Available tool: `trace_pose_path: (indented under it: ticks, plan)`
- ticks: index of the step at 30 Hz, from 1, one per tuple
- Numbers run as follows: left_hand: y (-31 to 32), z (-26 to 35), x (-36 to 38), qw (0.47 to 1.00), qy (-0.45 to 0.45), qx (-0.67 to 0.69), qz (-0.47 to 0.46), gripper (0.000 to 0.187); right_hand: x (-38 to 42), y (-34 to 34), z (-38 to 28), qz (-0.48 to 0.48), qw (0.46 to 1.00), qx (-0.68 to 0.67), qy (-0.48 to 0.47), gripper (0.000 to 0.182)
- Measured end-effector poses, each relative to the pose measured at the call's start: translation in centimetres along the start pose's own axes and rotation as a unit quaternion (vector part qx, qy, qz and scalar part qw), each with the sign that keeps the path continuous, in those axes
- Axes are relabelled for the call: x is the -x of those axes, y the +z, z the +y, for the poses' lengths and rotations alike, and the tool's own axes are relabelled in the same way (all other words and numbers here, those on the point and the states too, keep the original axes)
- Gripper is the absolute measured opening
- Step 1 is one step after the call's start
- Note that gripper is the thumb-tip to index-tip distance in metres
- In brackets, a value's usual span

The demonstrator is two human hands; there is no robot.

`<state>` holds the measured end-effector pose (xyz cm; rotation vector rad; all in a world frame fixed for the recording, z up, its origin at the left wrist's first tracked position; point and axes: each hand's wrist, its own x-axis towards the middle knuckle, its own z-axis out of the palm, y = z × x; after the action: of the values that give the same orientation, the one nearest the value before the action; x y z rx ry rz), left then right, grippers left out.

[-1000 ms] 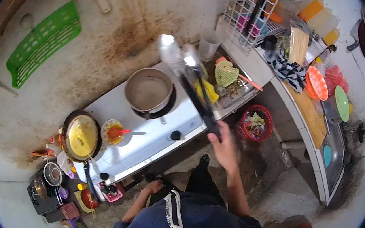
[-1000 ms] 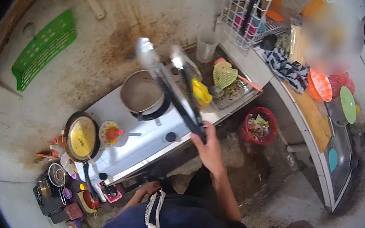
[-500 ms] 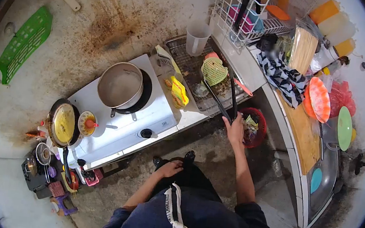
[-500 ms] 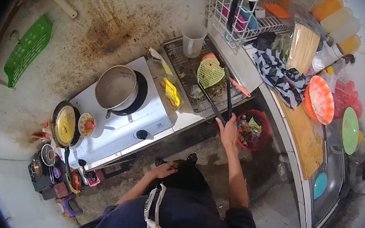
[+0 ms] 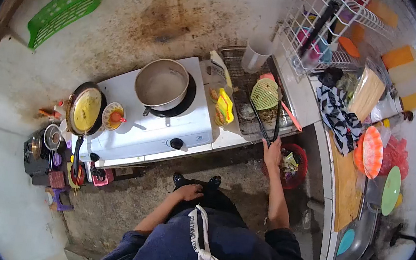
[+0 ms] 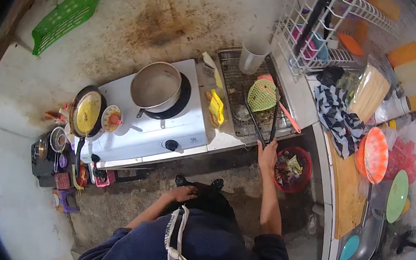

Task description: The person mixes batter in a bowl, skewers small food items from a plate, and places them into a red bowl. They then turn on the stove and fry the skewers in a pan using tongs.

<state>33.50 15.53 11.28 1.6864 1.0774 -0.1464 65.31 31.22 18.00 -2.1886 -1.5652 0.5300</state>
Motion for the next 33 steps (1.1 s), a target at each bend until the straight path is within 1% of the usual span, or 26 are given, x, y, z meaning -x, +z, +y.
trace_pose_path:
  ticks: [2, 4, 5, 7, 8, 10, 11, 13, 14, 15, 17, 18, 19, 21, 22, 23, 24, 25, 26, 27, 28, 29, 30, 31, 32, 33]
  plan:
    - [0.6, -0.6, 0.0, 1.0, 0.002, 0.011, 0.016, 0.048, 0.0, 0.3, 0.3, -0.003, 1.0, 0.0, -0.007, 0.069]
    - [0.6, -0.5, 0.3, 1.0, -0.016, -0.007, -0.025, 0.051, -0.1, 0.6, 0.4, 0.005, 1.0, -0.009, -0.019, 0.07]
    - [0.3, -0.3, 0.6, 1.0, -0.026, 0.004, -0.012, 0.051, -0.1, 0.7, 0.6, -0.005, 1.0, -0.002, -0.012, 0.071]
    - [-0.9, 1.1, 1.7, 0.994, -0.059, -0.019, -0.085, 0.055, -0.4, 1.2, 1.0, 0.021, 0.999, -0.003, -0.041, 0.071]
    - [-0.3, 0.7, 1.9, 0.995, -0.071, -0.004, -0.074, 0.055, -0.6, 1.4, 1.2, 0.017, 0.999, -0.002, -0.041, 0.071]
    - [0.9, -1.2, 1.7, 0.992, -0.084, -0.018, -0.096, 0.056, -0.7, 1.2, 0.8, 0.014, 0.999, -0.014, -0.04, 0.07]
    - [1.6, -2.0, 2.1, 0.992, -0.091, -0.009, -0.087, 0.056, -0.8, 1.1, 0.5, 0.009, 1.0, -0.003, -0.028, 0.071]
    - [2.9, -3.3, 3.1, 0.993, -0.113, -0.041, -0.004, 0.056, -0.7, 1.0, -0.1, 0.011, 1.0, 0.015, -0.013, 0.072]
    - [3.4, -4.3, 3.4, 0.992, -0.118, -0.036, 0.001, 0.056, -0.5, 0.6, -0.6, -0.005, 1.0, -0.007, 0.006, 0.073]
    - [4.0, -5.4, 3.6, 0.995, -0.1, 0.01, 0.024, 0.054, -0.5, 0.9, -0.4, 0.007, 1.0, -0.012, 0.002, 0.073]
    - [3.9, -5.9, 5.2, 0.993, -0.085, 0.06, 0.049, 0.053, -0.4, 2.3, 0.8, 0.05, 0.998, 0.017, 0.038, 0.072]
    - [2.5, -4.8, 6.8, 0.985, -0.105, 0.125, 0.055, 0.051, 0.1, 2.1, 0.5, 0.111, 0.994, -0.01, -0.002, 0.066]
    - [1.6, -4.4, 7.9, 0.972, -0.123, 0.189, 0.063, 0.049, 0.4, 2.4, 0.5, 0.109, 0.994, -0.009, -0.008, 0.066]
    - [3.4, -7.6, 8.6, 0.971, -0.109, 0.189, 0.101, 0.048, 1.3, 2.7, 0.6, 0.245, 0.969, -0.014, 0.024, 0.055]
    - [3.6, -8.6, 9.4, 0.969, -0.097, 0.185, 0.133, 0.047, 2.0, 3.0, 0.3, 0.245, 0.969, -0.016, 0.017, 0.055]
    - [3.9, -9.5, 10.0, 0.968, -0.096, 0.186, 0.14, 0.047, 3.0, 3.7, -0.1, 0.278, 0.958, -0.042, 0.062, 0.049]
    - [3.8, -9.7, 11.2, 0.939, -0.13, 0.271, 0.167, 0.046, 4.2, 4.1, -0.4, 0.309, 0.943, -0.067, 0.109, 0.044]
    - [4.0, -10.5, 12.2, 0.902, -0.162, 0.352, 0.192, 0.045, 5.4, 5.4, 0.6, 0.309, 0.943, -0.069, 0.106, 0.044]
    - [4.5, -11.9, 13.0, 0.901, -0.162, 0.351, 0.194, 0.045, 6.8, 7.6, 1.7, 0.28, 0.95, -0.046, 0.133, 0.039]
    - [6.0, -14.3, 13.1, 0.897, -0.191, 0.325, 0.232, 0.043, 8.1, 9.9, 2.2, 0.251, 0.954, -0.024, 0.161, 0.036]
    - [6.6, -16.1, 13.7, 0.889, -0.218, 0.298, 0.27, 0.042, 9.3, 12.2, 2.3, 0.253, 0.954, -0.026, 0.158, 0.036]
    - [6.3, -17.1, 14.9, 0.889, -0.216, 0.298, 0.274, 0.042, 11.0, 14.7, 1.8, 0.167, 0.948, -0.181, 0.201, 0.031]
    - [5.9, -18.0, 16.3, 0.884, -0.204, 0.316, 0.277, 0.041, 12.8, 17.3, 1.1, 0.073, 0.911, -0.329, 0.236, 0.028]
    - [5.4, -18.9, 17.8, 0.88, -0.192, 0.334, 0.279, 0.04, 15.0, 18.8, -1.0, -0.024, 0.845, -0.466, 0.263, 0.027]
    - [4.4, -19.8, 19.4, 0.88, -0.19, 0.331, 0.284, 0.04, 16.9, 19.3, -5.3, -0.139, 0.87, -0.422, 0.214, 0.028]
    - [3.3, -20.7, 21.1, 0.869, -0.135, 0.366, 0.305, 0.039, 19.2, 18.8, -11.8, -0.25, 0.88, -0.369, 0.161, 0.032]
